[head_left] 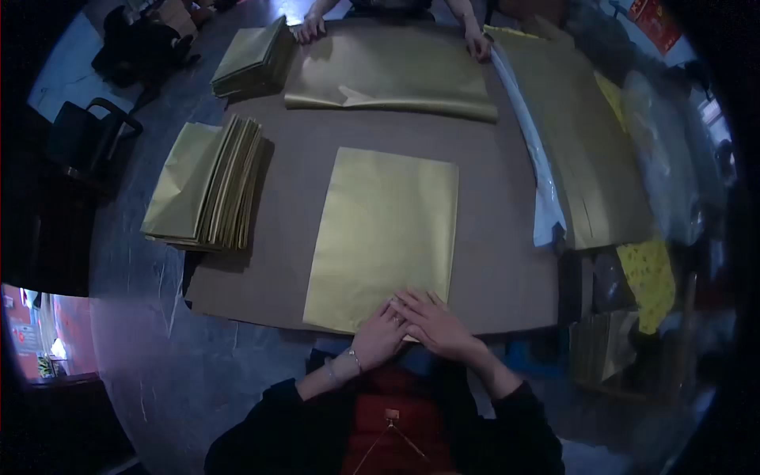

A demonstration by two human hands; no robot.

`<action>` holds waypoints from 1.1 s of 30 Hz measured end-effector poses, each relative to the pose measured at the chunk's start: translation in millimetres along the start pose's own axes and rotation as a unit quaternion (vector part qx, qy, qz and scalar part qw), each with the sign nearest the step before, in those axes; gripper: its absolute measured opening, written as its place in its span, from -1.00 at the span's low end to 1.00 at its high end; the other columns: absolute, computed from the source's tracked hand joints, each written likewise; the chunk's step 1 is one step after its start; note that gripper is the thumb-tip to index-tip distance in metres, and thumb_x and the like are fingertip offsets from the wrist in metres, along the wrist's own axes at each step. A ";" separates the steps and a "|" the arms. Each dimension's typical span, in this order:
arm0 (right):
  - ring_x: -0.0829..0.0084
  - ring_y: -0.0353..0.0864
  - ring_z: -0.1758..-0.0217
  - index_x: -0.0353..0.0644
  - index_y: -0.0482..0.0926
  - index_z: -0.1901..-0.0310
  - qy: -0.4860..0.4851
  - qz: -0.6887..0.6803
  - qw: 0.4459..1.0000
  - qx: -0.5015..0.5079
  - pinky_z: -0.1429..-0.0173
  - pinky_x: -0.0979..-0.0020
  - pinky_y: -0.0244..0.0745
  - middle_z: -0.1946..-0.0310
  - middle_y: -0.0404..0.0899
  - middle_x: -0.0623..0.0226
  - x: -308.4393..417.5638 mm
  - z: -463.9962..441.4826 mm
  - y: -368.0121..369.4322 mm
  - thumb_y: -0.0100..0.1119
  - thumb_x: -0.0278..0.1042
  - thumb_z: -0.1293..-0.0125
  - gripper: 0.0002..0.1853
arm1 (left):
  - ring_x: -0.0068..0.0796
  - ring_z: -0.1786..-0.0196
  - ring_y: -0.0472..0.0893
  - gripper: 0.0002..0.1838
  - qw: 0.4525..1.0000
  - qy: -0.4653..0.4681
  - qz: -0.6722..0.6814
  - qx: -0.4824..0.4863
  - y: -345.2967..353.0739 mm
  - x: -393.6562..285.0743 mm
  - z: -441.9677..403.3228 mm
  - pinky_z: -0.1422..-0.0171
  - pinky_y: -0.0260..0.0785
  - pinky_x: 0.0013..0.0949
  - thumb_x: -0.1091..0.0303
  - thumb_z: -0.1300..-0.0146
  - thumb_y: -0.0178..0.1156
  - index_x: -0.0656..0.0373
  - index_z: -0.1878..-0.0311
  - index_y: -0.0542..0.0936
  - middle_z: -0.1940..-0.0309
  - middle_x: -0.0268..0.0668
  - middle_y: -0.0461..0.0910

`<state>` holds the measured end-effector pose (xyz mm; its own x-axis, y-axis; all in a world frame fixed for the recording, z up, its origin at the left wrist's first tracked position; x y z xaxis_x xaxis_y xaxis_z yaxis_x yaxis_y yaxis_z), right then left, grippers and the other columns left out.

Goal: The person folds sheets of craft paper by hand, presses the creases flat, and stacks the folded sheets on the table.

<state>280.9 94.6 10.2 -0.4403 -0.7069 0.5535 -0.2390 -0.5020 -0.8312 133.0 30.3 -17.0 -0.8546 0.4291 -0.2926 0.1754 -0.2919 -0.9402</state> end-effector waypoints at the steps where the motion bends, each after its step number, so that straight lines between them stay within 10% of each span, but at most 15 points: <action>1: 0.25 0.00 -0.52 -0.08 0.17 -0.40 -0.027 0.012 0.999 0.030 -0.53 0.09 -0.17 -0.44 0.09 0.24 -6.1 -9.1 -1.6 -0.13 -0.17 -0.40 -0.45 | -0.20 -0.44 0.19 -0.32 0.998 0.005 0.066 0.005 3.7 2.7 -0.6 -0.51 -0.05 -0.08 0.18 -0.11 0.20 0.13 -0.33 0.33 -0.31 -0.18 0.32; 19: 0.38 -0.04 -0.54 0.03 0.10 -0.44 0.069 0.329 0.926 -0.168 -0.55 0.08 -0.20 -0.49 -0.02 0.42 -194.1 -148.5 -86.7 -0.43 0.00 -0.51 -0.46 | -0.30 -0.51 0.05 -0.17 0.992 0.010 0.089 -0.092 -0.7 -1.6 -1.2 -0.52 -0.06 -0.14 0.24 -0.07 0.28 0.03 -0.44 0.17 -0.47 -0.31 0.08; 27: 0.40 -0.02 -0.53 0.01 0.12 -0.43 -0.147 0.187 0.965 0.113 -0.55 0.09 -0.23 -0.48 0.03 0.42 -46.2 -40.5 -16.6 -0.24 -0.11 -0.46 -0.46 | -0.25 -0.34 0.35 -0.41 0.960 0.074 0.061 -0.264 15.1 -2.3 4.4 -0.41 0.17 -0.12 0.35 -0.12 0.21 0.01 -0.28 0.40 -0.26 -0.29 0.42; 33: 0.31 0.00 -0.54 -0.09 0.16 -0.41 -0.059 0.053 0.990 0.117 -0.55 0.01 -0.28 -0.48 0.03 0.32 -46.0 16.9 -23.5 -0.04 -0.10 -0.32 -0.36 | -0.28 -0.24 0.46 -0.57 0.965 0.047 0.053 -0.254 10.4 -9.7 11.1 -0.26 0.36 -0.16 0.35 -0.16 0.12 0.03 -0.15 0.52 -0.15 -0.30 0.50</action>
<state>321.4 130.4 5.1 -0.3439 -0.8088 0.4770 0.0162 -0.5130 -0.8582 137.7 13.6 -22.0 -0.7747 0.5024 -0.3840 0.4970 0.1083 -0.8610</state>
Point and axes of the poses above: each hand's wrist, its own z-axis away from the middle knuckle, its own y-axis out of the palm, x = y × z, the point moved 2 cm from there along -z, towards the middle knuckle
